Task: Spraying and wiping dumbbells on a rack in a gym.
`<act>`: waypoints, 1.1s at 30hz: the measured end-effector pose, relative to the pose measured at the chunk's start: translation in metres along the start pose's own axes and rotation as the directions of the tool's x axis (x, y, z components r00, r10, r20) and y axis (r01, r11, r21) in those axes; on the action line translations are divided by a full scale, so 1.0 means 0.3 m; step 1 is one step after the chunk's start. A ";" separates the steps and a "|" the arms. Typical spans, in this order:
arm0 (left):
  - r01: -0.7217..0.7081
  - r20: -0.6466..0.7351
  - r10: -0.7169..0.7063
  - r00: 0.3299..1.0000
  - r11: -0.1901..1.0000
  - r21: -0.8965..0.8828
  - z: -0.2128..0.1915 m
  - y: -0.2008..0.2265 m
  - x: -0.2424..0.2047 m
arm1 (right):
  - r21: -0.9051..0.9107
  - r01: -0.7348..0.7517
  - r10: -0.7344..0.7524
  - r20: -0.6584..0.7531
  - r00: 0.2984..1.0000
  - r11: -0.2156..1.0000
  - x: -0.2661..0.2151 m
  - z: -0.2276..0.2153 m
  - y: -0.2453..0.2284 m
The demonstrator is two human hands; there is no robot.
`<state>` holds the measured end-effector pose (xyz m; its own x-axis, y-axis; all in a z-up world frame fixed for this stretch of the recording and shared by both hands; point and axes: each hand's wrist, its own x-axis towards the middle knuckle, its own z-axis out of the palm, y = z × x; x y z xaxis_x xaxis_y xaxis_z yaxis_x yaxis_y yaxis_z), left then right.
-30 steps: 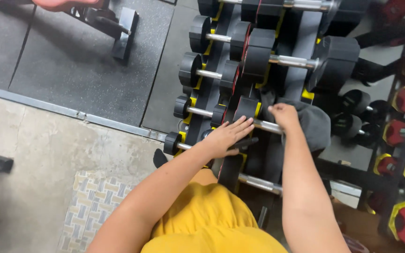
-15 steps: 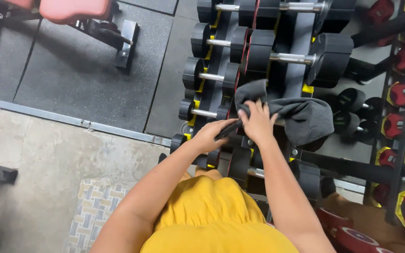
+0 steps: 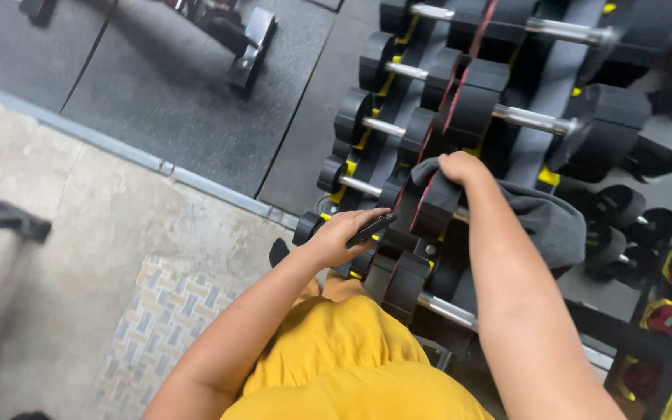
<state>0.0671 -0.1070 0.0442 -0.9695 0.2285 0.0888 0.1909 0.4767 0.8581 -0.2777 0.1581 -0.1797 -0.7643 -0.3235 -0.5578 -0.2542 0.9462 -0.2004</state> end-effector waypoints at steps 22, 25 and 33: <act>-0.156 0.177 0.140 0.974 0.985 0.080 0.123 -0.029 0.130 | 0.369 0.033 0.188 -0.545 0.817 0.929 -0.966 -0.176 -0.153; -0.244 0.186 0.216 0.959 0.959 0.144 0.150 -0.034 0.182 | 0.495 -0.057 0.342 -0.507 0.791 0.867 -1.125 -0.273 -0.045; -0.386 0.275 0.305 0.912 0.865 0.319 0.194 -0.006 0.253 | 0.585 -0.228 0.621 -0.667 0.411 0.779 -1.583 -0.580 -0.142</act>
